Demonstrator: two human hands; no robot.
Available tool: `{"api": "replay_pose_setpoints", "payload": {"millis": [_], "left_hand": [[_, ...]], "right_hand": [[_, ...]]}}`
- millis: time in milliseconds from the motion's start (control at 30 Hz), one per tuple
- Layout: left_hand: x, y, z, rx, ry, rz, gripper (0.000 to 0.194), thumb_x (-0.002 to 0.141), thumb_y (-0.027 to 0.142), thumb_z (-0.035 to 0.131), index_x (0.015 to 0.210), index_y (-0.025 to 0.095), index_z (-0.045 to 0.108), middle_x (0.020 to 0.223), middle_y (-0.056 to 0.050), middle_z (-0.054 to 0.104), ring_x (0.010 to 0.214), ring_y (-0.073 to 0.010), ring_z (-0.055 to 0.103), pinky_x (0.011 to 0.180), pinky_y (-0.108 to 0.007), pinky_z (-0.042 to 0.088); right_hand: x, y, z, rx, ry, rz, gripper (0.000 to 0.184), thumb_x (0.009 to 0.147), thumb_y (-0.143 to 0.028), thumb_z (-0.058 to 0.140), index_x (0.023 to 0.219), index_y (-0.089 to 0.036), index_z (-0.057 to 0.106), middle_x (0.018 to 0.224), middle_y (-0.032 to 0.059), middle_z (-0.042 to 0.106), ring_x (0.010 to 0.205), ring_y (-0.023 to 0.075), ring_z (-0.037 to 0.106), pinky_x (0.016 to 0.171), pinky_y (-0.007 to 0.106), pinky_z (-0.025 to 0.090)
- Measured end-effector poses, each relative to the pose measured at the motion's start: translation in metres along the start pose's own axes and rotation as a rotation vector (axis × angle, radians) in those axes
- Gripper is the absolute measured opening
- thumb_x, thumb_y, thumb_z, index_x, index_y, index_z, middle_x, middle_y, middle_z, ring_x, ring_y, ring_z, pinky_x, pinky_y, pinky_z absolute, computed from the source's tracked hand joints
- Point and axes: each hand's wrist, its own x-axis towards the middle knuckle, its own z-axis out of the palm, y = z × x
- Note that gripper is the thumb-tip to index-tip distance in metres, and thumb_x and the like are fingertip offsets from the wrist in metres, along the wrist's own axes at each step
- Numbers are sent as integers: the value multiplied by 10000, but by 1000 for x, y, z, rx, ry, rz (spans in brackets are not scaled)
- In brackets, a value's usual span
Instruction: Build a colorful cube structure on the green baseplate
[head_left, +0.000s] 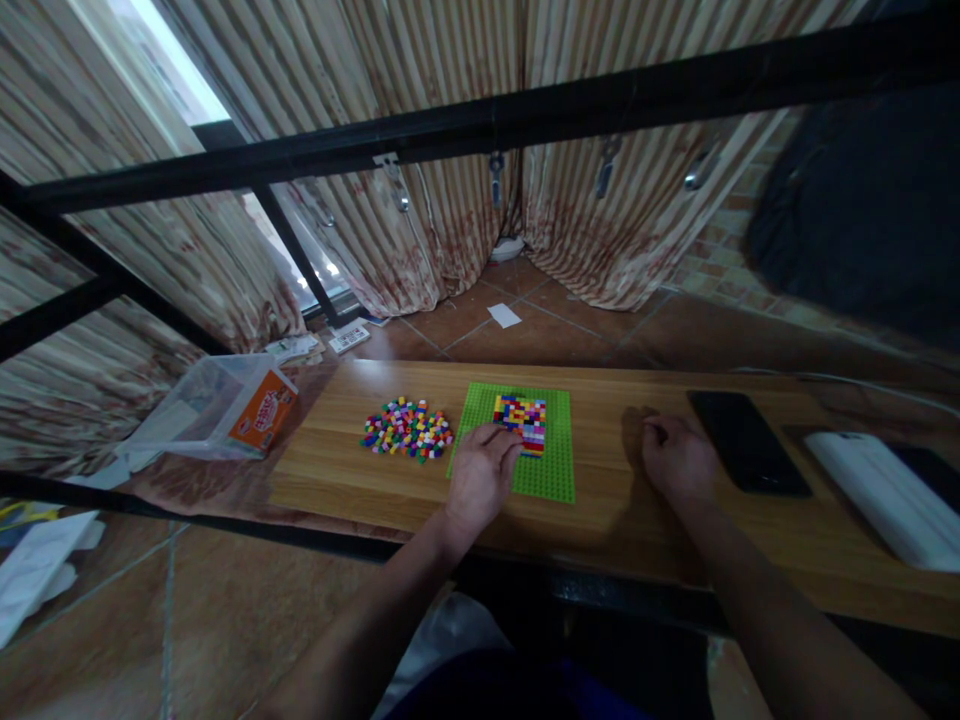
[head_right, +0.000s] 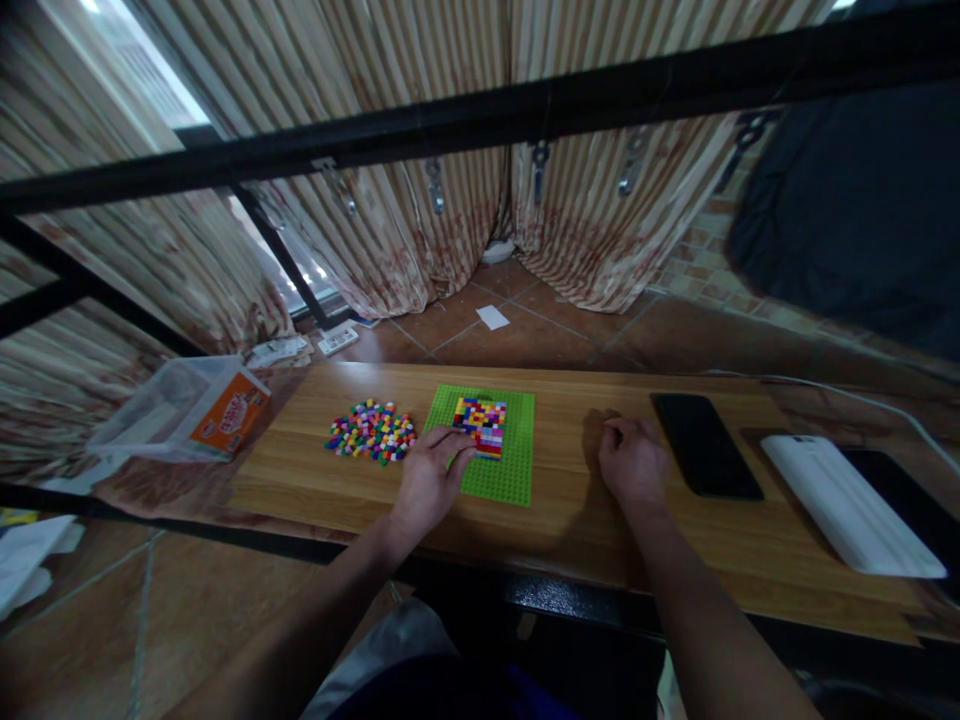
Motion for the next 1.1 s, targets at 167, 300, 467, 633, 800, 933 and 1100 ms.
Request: {"api": "replay_pose_setpoints", "payload": {"millis": [167,300,467,633,800,933,1100], "left_hand": [[7,-7,8,126,41,58,160,914,288,582,905,241,735,986,-46,690,957,-213,593,872,-386,450],[8,-9,10,173,34,53,134,895,275,610,881,251,741,984,-33,690,950,-211,577,872,-395,429],[10,-8,10,166,39,53,96,874,245,635,846,245,726,951,-15,692,927,-198,577,882,-391,418],[15,-6,13,89,70,-25,59,808,164,683,798,222,684,939,-16,675,931,-195,590,874,-375,430],[18,-5,17,-49,143,-157,161,718,109,727,823,203,649,1031,-50,624,1030,-216,565,943,-390,437],[21,-9,22,-222,202,-325,247,659,74,740,839,192,619,1059,-58,577,1090,-220,542,1009,-404,419],[24,-14,30,-364,195,-474,274,623,47,733,825,181,606,975,-38,558,995,-189,558,956,-366,447]], "right_hand": [[0,1,1,-5,10,-6,308,865,-322,445,884,-162,707,861,108,660,734,207,582,647,313,420],[0,2,2,15,21,-19,296,852,-304,449,874,-158,705,851,110,659,750,209,586,658,311,427],[0,2,3,19,33,-10,297,849,-306,457,874,-151,709,861,119,658,743,210,586,648,312,424],[-1,0,0,36,36,-18,304,856,-319,452,876,-154,707,872,125,665,754,221,597,666,322,425],[0,2,0,49,31,-29,302,844,-304,446,865,-154,707,854,129,668,763,228,595,670,328,425],[0,4,3,41,36,-33,299,848,-310,451,874,-155,705,855,133,661,762,228,592,672,331,427],[-1,10,8,54,38,-41,305,851,-313,447,879,-152,705,882,135,670,780,225,593,684,331,430]]}}
